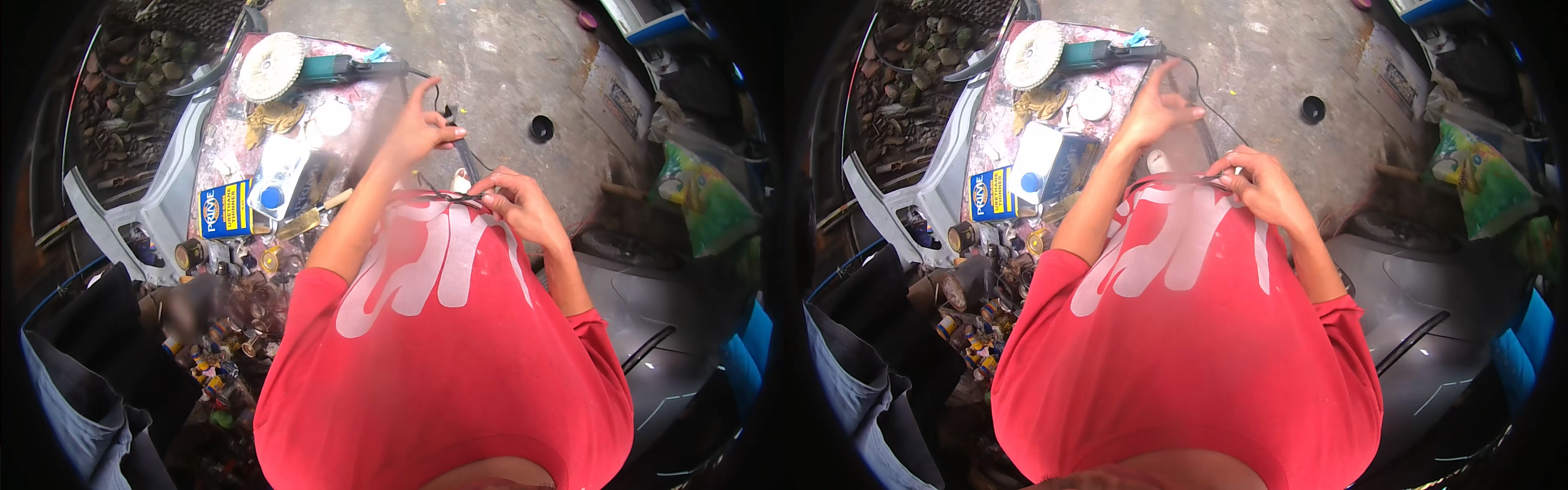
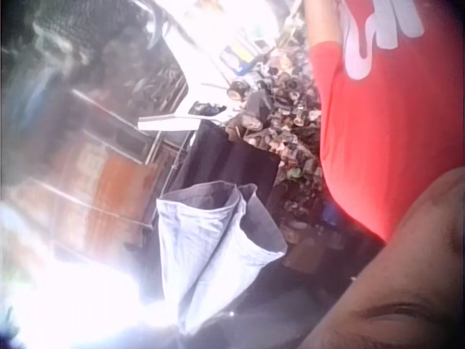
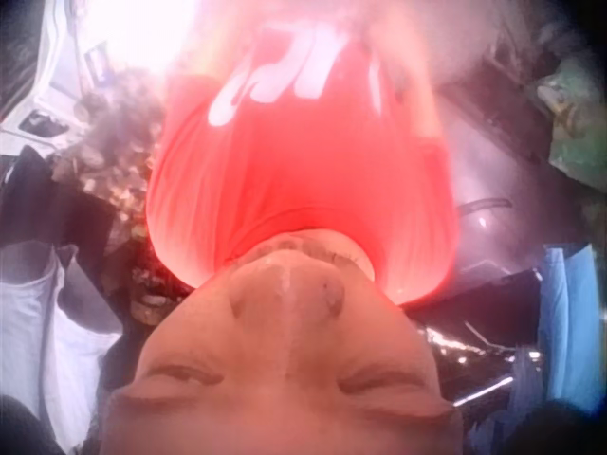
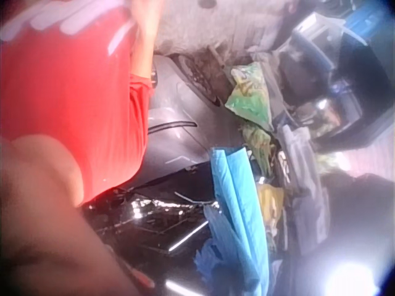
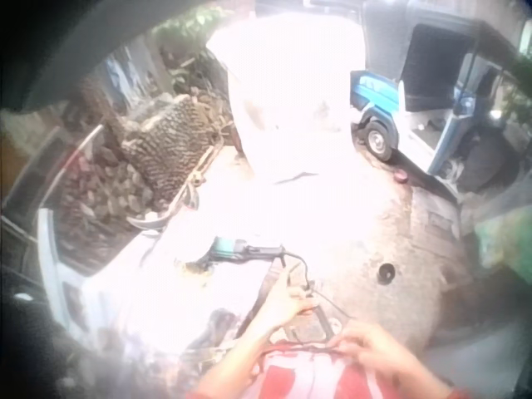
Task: The person is working on a small electronic device, likely a camera or sensor, in a cluttered workshop. They are seen stripping wires, twisting them together, and manipulating the device's casing and internal components. The task involves detailed hand movements to connect and secure the wiring.
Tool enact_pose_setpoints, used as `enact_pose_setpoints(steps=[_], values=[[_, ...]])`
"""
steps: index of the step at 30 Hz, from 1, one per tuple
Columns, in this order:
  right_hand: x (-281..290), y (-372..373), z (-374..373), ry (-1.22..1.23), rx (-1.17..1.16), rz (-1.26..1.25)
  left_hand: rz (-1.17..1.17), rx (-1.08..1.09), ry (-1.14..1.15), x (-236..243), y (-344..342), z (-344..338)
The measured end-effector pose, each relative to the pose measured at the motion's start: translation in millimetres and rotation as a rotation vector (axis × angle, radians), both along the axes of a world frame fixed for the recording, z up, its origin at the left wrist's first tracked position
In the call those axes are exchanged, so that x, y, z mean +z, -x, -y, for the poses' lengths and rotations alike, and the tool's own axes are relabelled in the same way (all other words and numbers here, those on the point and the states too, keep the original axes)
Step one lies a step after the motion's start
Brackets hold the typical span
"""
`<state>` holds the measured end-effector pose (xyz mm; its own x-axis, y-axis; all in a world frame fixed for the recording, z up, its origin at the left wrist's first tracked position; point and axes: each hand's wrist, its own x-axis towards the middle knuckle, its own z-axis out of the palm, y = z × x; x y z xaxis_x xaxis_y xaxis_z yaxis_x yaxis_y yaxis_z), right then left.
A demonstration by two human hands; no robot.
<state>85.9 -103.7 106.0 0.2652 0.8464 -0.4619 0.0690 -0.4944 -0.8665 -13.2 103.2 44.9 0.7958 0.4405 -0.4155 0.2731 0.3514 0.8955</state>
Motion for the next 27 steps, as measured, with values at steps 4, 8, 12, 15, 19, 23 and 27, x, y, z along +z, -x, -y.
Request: enact_pose_setpoints(steps=[4, 8, 12, 15, 19, 23, 27], values=[[-1, 11, 2, -0.086, -0.009, 0.079, 0.018, -0.010, -0.267, 23, 1, -7], [4, 10, 4, -0.049, -0.173, -0.146, 0.160, 0.053, -0.164, 24, 17, -11], [-11, 0, 4, 0.027, -0.266, -0.401, 0.311, 0.067, -0.229, 45, 41, 6], [-46, -10, 3, 0.121, -0.311, -0.686, 0.279, -0.079, -0.628, 38, 62, 14], [-55, -3, -4, 0.093, -0.580, -0.786, 0.383, -0.211, -0.794, 38, 92, 23], [-40, -9, -7, -0.022, -0.584, -0.953, 0.444, -0.276, -1.035, 42, 105, 25], [-25, -10, -9, -0.122, -0.539, -1.084, 0.455, -0.196, -1.137, 12, 114, 21]])
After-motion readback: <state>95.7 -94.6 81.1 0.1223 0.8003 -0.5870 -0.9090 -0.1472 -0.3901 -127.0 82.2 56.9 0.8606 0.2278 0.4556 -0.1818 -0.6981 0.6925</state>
